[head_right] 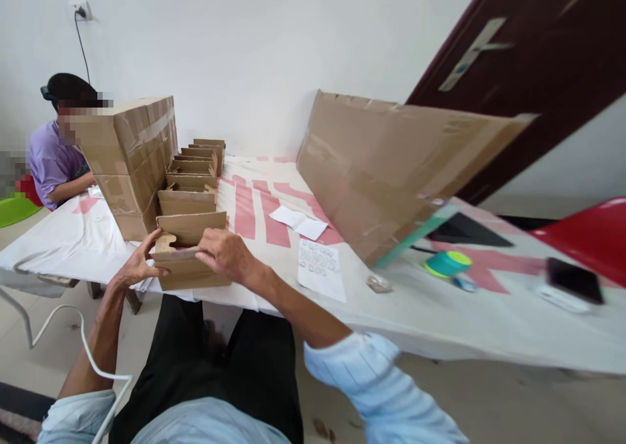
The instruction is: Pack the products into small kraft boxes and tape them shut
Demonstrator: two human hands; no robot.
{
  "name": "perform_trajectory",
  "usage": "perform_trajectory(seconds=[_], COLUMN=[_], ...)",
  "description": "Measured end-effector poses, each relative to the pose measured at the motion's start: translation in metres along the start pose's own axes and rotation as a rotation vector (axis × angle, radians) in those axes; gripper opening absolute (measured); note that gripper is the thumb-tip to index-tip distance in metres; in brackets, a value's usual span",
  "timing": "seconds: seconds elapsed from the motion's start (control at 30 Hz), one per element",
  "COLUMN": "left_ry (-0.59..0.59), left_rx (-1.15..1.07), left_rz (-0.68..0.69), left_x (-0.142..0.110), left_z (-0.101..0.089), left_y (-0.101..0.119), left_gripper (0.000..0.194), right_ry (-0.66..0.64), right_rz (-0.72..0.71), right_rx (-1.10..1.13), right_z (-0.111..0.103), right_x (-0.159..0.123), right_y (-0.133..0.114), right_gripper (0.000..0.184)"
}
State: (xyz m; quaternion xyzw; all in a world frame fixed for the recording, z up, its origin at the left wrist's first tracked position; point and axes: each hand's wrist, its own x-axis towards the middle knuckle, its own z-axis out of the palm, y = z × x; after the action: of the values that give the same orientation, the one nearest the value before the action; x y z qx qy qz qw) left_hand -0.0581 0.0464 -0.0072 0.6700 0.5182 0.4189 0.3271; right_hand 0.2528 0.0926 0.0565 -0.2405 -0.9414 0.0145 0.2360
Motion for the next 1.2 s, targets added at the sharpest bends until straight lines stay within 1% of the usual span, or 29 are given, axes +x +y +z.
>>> perform_trajectory(seconds=[0.07, 0.13, 0.23, 0.3, 0.33, 0.43, 0.5, 0.57, 0.63, 0.77, 0.8, 0.87, 1.0, 1.07, 1.2], left_ry=[-0.005, -0.022, -0.065, -0.080, -0.075, -0.030, 0.001, 0.015, 0.020, 0.013, 0.015, 0.022, 0.032, 0.035, 0.042], left_rx=[-0.020, -0.066, -0.199, -0.273, -0.275, -0.174, -0.110, -0.094, -0.101, -0.113, -0.110, -0.104, -0.097, -0.093, -0.058], left_rz=[0.011, 0.016, -0.007, -0.029, -0.041, -0.069, -0.072, -0.075, -0.078, -0.056, -0.048, -0.035, -0.003, 0.023, 0.045], left_x=[-0.001, -0.002, -0.006, -0.008, -0.009, -0.012, -0.012, -0.012, -0.012, -0.011, -0.011, -0.011, -0.012, -0.013, -0.017], left_z=[0.000, -0.001, -0.005, -0.006, -0.005, 0.000, 0.004, 0.007, 0.007, 0.008, 0.008, 0.008, 0.010, 0.010, 0.012], left_y=[-0.001, -0.002, -0.002, 0.000, 0.001, 0.007, 0.010, 0.011, 0.009, 0.004, 0.003, 0.002, 0.005, 0.006, 0.006], left_gripper=[0.124, 0.123, 0.112, 0.105, 0.106, 0.118, 0.124, 0.124, 0.125, 0.128, 0.127, 0.127, 0.126, 0.125, 0.128], right_ry=[0.058, 0.107, 0.173, 0.203, 0.214, 0.230, 0.198, 0.128, 0.077, 0.070, 0.053, -0.020, -0.177, -0.222, -0.365], right_rz=[-0.095, -0.138, -0.148, -0.144, -0.138, -0.129, -0.136, -0.140, -0.111, 0.057, 0.094, 0.142, 0.211, 0.233, 0.201], right_rx=[-0.076, -0.128, -0.171, -0.177, -0.170, -0.128, -0.114, -0.124, -0.175, -0.355, -0.386, -0.418, -0.412, -0.385, -0.274], right_z=[0.009, 0.023, 0.043, 0.051, 0.052, 0.049, 0.042, 0.033, 0.022, -0.002, -0.007, -0.013, -0.016, -0.014, -0.008], right_x=[-0.024, -0.047, -0.066, -0.068, -0.066, -0.052, -0.039, -0.029, -0.023, -0.026, -0.028, -0.032, -0.028, -0.018, 0.009], right_y=[-0.012, -0.020, -0.023, -0.021, -0.020, -0.012, -0.003, 0.008, 0.019, 0.037, 0.040, 0.044, 0.045, 0.043, 0.039], right_gripper=[0.020, 0.014, 0.023, 0.027, 0.026, 0.026, 0.026, 0.024, 0.022, 0.024, 0.024, 0.024, 0.027, 0.025, 0.020])
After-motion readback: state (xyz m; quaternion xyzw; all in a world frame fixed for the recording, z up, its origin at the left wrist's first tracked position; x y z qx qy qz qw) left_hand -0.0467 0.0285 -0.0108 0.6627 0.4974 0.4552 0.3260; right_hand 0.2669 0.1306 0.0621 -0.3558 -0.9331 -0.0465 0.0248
